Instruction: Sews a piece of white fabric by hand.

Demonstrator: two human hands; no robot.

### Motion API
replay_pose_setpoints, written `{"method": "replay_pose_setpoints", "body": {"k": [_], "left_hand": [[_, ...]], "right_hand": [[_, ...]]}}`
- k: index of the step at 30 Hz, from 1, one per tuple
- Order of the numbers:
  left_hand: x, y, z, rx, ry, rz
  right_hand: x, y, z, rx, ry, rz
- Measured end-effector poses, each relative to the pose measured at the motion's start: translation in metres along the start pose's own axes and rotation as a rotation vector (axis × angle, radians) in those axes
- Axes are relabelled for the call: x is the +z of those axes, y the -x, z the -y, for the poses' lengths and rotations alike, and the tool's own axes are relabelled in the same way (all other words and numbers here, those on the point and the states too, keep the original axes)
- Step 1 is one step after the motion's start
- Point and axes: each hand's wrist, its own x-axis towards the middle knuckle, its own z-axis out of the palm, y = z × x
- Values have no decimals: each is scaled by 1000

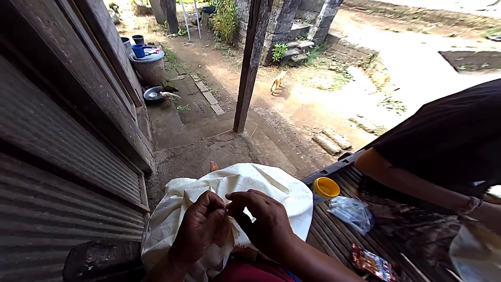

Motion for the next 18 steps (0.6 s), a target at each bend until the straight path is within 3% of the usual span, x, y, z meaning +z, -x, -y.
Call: {"method": "replay_pose_setpoints", "body": {"k": [8, 18], "left_hand": [[-2, 3, -2, 11, 26, 35], [-4, 1, -3, -138, 324, 61]], "right_hand": [[8, 4, 4, 86, -114, -75], [6, 2, 0, -28, 70, -11]]}}
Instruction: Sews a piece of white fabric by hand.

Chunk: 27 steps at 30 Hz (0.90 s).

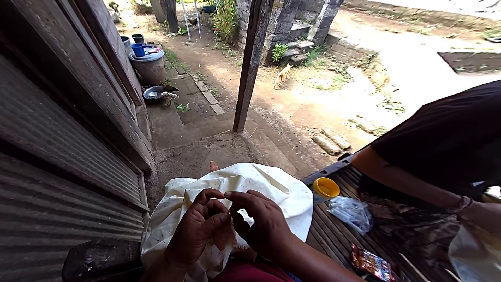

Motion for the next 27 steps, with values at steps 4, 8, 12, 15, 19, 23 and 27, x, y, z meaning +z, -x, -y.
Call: {"method": "replay_pose_setpoints", "body": {"k": [4, 8, 12, 15, 19, 23, 27], "left_hand": [[0, 1, 2, 11, 0, -23], [-1, 0, 3, -4, 5, -122], [-1, -3, 2, 19, 24, -234], [0, 0, 1, 39, -91, -169], [-4, 1, -3, 221, -444, -44], [-8, -1, -14, 362, -549, 20], [-7, -1, -20, 390, -558, 46]], "right_hand": [[-2, -1, -1, -31, 26, 42], [-5, -1, -2, -61, 77, 69], [-11, -1, 3, -101, -103, 62], [-14, -2, 3, -24, -143, 72], [-25, -6, 1, 47, -485, 160], [-42, -17, -4, -81, -110, 218], [-40, -19, -2, -87, 89, 200]]}}
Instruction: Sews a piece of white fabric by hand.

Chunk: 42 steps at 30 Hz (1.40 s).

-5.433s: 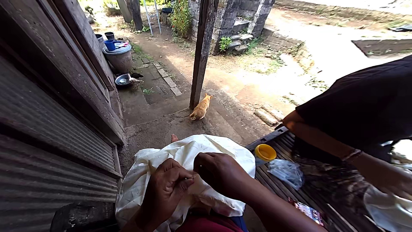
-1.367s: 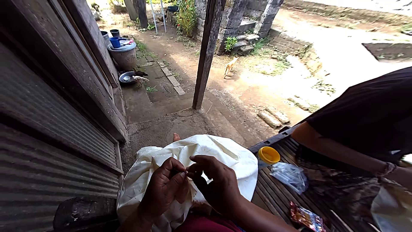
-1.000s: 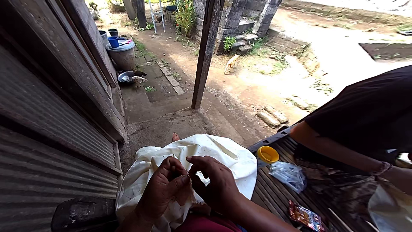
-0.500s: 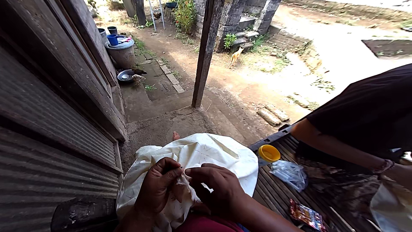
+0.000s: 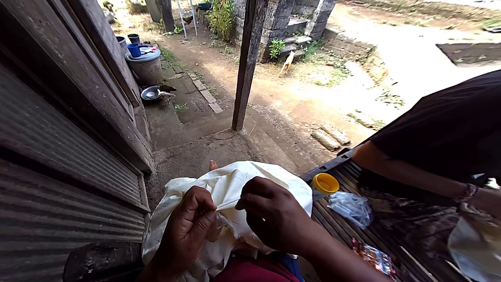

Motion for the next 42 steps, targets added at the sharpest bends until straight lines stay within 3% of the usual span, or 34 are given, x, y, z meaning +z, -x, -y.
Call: {"method": "replay_pose_setpoints", "body": {"k": [7, 16, 28, 30, 35, 39, 42], "left_hand": [[-2, 1, -3, -41, 18, 42], [9, -2, -7, -23, -505, -23], [10, -3, -11, -5, -517, 29], [7, -4, -11, -73, -412, 83], [0, -10, -9, -274, 254, 384], [2, -8, 2, -381, 492, 405], [3, -6, 6, -433, 501, 363]], "right_hand": [[11, 0, 4, 27, 109, -8], [3, -5, 14, 74, 155, 97], [9, -16, 23, 69, 149, 52], [9, -16, 22, 58, 125, 51], [4, -14, 18, 56, -27, 80], [1, -10, 13, 72, -79, 64], [4, -4, 10, 77, -76, 42]]}}
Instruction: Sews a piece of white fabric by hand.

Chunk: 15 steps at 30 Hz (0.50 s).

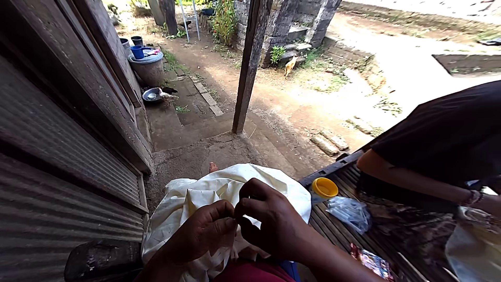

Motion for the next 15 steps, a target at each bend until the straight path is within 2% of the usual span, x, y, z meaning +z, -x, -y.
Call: {"method": "replay_pose_setpoints", "body": {"k": [4, 10, 15], "left_hand": [[2, 1, -1, -46, -1, -65], [0, 1, -2, -46, 29, -12], [3, -1, 3, -3, -106, -22]], "right_hand": [[5, 5, -8, -10, -34, -20], [0, 7, -26, -84, -276, 47], [5, 8, -24, -68, -113, 65]]}}
